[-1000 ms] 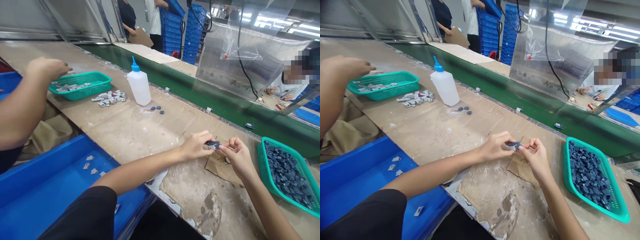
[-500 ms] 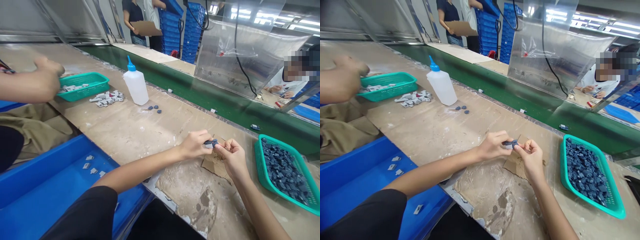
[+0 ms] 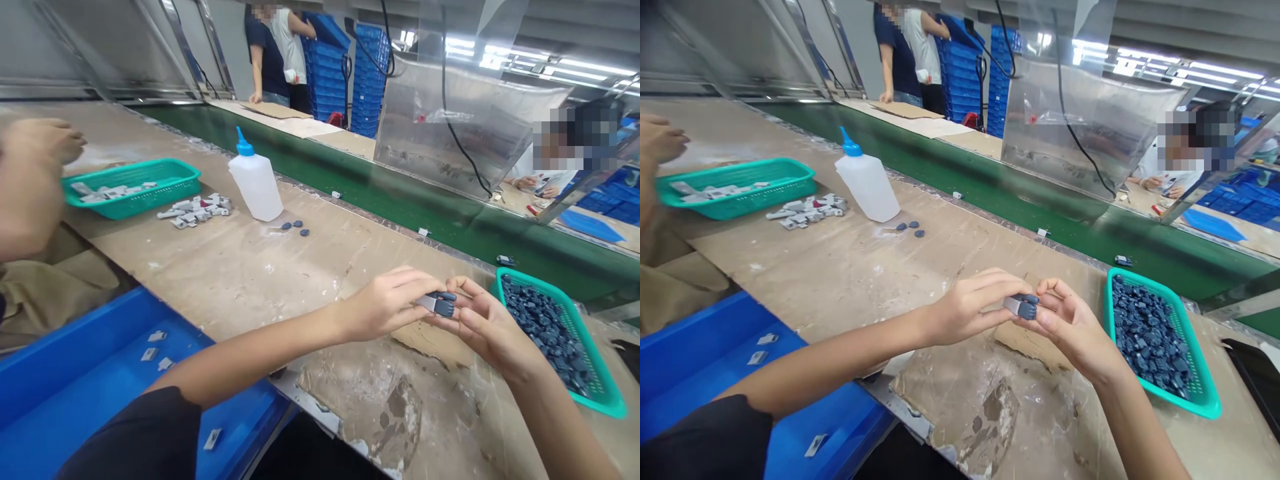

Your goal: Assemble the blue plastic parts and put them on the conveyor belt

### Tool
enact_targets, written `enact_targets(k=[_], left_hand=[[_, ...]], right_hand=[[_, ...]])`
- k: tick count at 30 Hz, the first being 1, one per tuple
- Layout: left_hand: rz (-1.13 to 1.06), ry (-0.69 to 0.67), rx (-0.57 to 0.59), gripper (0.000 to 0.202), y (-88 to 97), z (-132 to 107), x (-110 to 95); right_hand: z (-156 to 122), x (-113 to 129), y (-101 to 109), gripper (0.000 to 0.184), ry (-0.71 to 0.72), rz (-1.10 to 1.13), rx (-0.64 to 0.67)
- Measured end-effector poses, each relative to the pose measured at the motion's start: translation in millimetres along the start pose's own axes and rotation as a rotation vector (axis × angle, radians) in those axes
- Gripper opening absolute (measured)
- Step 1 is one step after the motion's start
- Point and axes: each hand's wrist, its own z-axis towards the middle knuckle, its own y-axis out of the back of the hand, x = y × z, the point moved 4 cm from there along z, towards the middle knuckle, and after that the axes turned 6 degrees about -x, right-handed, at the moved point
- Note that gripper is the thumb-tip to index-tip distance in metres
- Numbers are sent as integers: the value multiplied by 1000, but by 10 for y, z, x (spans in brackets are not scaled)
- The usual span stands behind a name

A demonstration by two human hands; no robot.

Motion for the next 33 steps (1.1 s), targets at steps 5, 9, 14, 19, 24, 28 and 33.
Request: enact_targets(k=[5,9,14,19,24,28,33], left_hand=[[64,-122,4,25,-9,43,-283],[86,-179,14,25,-58,24,-420],[135,-208,26,28,-120,41,-526],[177,-262,64,25,-240,95,-539],[160,-353,94,25,-308,139,-554],[96,-396,97,25,-320,165,-609],[52,-248,190,24,-605,355,-160]], right_hand=[[-138,-62,-20,42,-19,70,0],[-277,-142,-35,44,5,142,-47],[-442,-196,-10,47,35,214,-86],[-502,-217,48,43,28,225,-133],[-547,-246,125,45,82,200,-125],[-595,-257,148,47,140,178,-99],[-469,-62,545,32,265,-366,-238]])
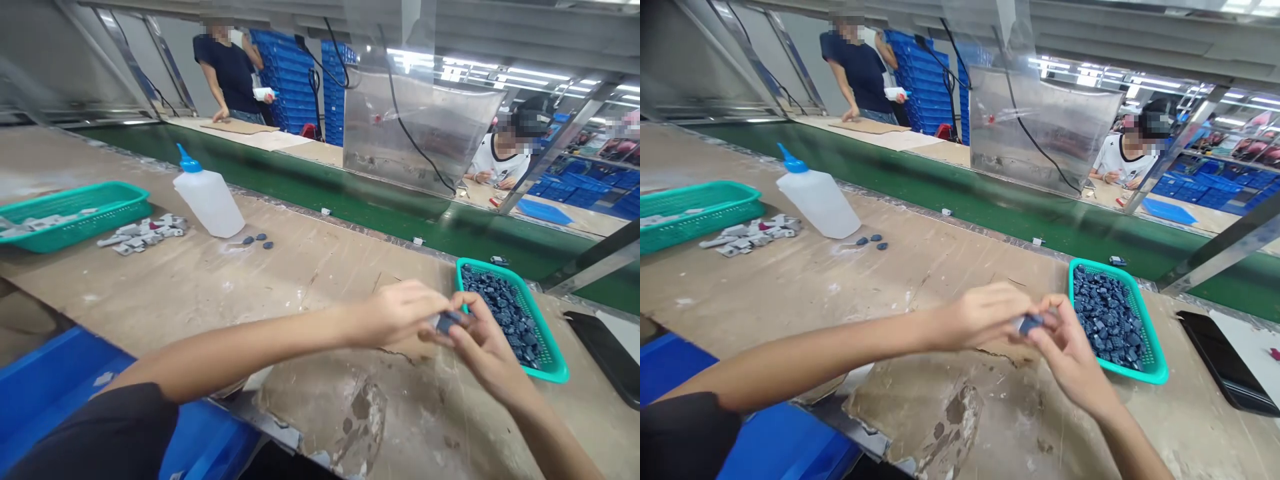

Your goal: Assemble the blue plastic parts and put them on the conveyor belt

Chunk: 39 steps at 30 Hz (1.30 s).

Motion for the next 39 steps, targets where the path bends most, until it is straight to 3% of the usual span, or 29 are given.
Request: enact_targets(k=[3,5,8,11,16,19,22,25,29,32,35,39], left_hand=[[127,276,234,25,-278,66,791],[265,553,363,26,-380,65,1391],[388,737,361,26,-450,143,2000],[438,762,316,31,-659,351,2207],[317,699,373,26,-1339,759,2105],[241,720,365,19,-1494,850,2071],[164,744,254,28,-1339,786,2060],[54,788,129,34,-1026,551,1963],[-418,991,-175,38,-520,7,1654],[-660,1120,-286,41,-205,-434,1366],[-733,1221,-331,43,-38,-771,1135],[-766,1204,-326,42,-46,-928,943]], right_hand=[[288,-86,541,36,166,-744,-160],[432,-248,880,27,80,-1079,-133],[497,-464,1170,20,-70,-1228,39],[490,-505,1210,21,-43,-1208,68],[509,-514,1169,27,-30,-1294,30],[463,-468,1181,26,-57,-1305,39],[386,-372,1204,28,-120,-1197,37],[368,-314,1234,26,-182,-1194,10],[413,-297,1264,16,-143,-1186,-4],[423,-208,1245,23,-18,-1052,-122],[417,-121,1009,24,96,-760,-165],[443,-151,403,19,106,-440,-97]])
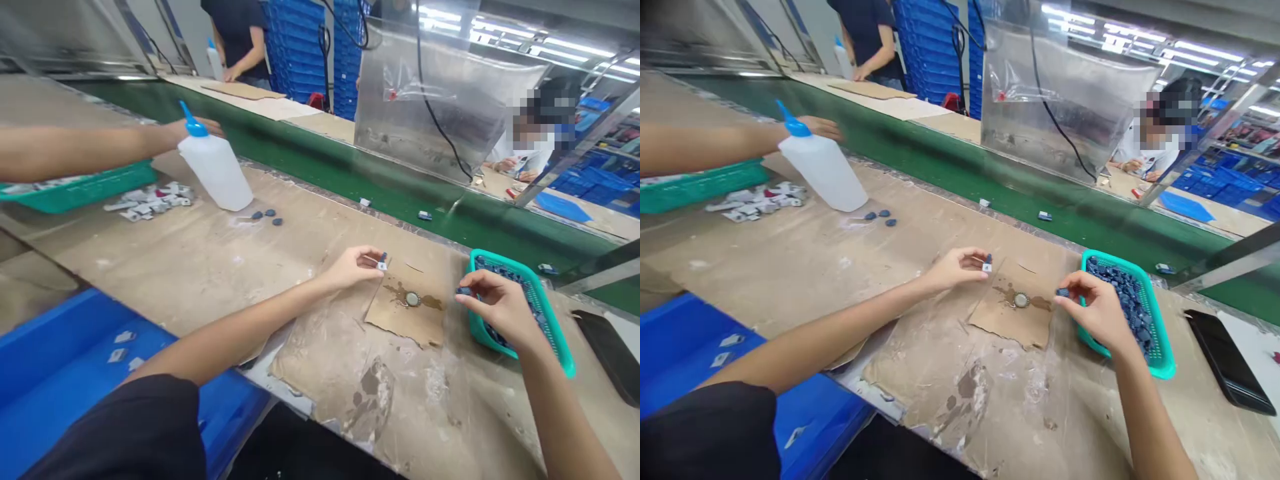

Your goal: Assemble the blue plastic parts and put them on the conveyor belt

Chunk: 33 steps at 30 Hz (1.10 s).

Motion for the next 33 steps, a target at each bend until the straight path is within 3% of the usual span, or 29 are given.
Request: enact_targets(k=[4,9,15,20,26,29,33], left_hand=[[12,-35,104,38,-100,-77,-9],[3,-81,142,36,-96,-123,-57],[8,-120,135,34,-96,-123,-22],[32,-149,75,34,-103,-122,-13],[21,-144,99,28,-136,-138,11],[119,-233,57,31,-125,-183,-24],[326,-488,-18,28,-111,-293,-179]], right_hand=[[30,84,-471,23,-65,148,59],[69,6,-643,25,-197,130,181],[49,96,-752,20,213,-400,254],[-5,98,-844,14,326,-506,280],[-61,48,-769,10,229,-405,168],[-70,34,-740,12,131,-296,121],[-24,117,-712,32,-122,209,-93]])
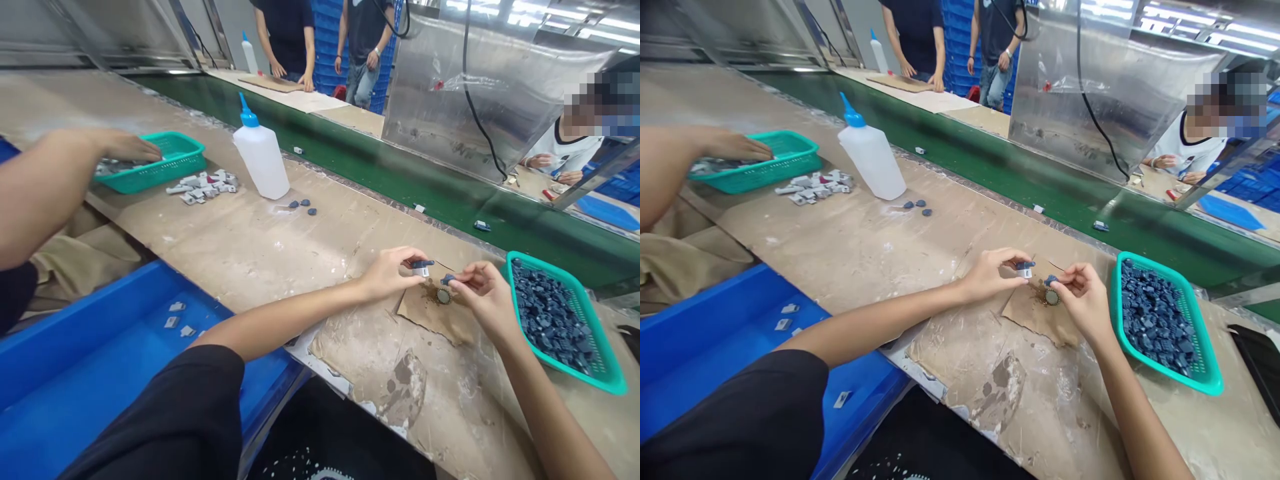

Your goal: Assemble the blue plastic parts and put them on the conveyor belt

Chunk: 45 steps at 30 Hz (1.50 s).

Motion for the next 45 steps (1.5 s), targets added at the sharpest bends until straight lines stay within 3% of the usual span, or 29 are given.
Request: enact_targets(k=[3,6,11,17,28,32,36,40,43,45], left_hand=[[110,-108,-16,23,23,-17,-93],[169,-146,-28,25,25,-27,-97],[237,-305,-69,30,43,-45,-83],[390,-516,-36,29,-7,-81,-175],[522,-583,-49,26,-191,6,-153],[546,-606,-47,25,-178,50,-176],[601,-657,18,27,-236,160,-199],[673,-713,198,31,-437,610,-65],[825,-439,288,32,-445,1168,284],[925,-214,297,29,-370,1465,544]], right_hand=[[4,90,-129,44,-206,362,6],[-8,161,-253,48,-290,496,24],[-35,179,-343,48,-312,556,17],[-72,194,-359,44,-324,668,2],[-45,75,-387,41,-319,766,-93],[16,86,-346,38,-264,647,-85],[123,153,-236,35,-100,327,-88],[376,82,96,26,151,-48,-173],[522,-148,525,44,319,-381,-185],[492,-359,839,44,393,-553,-145]])
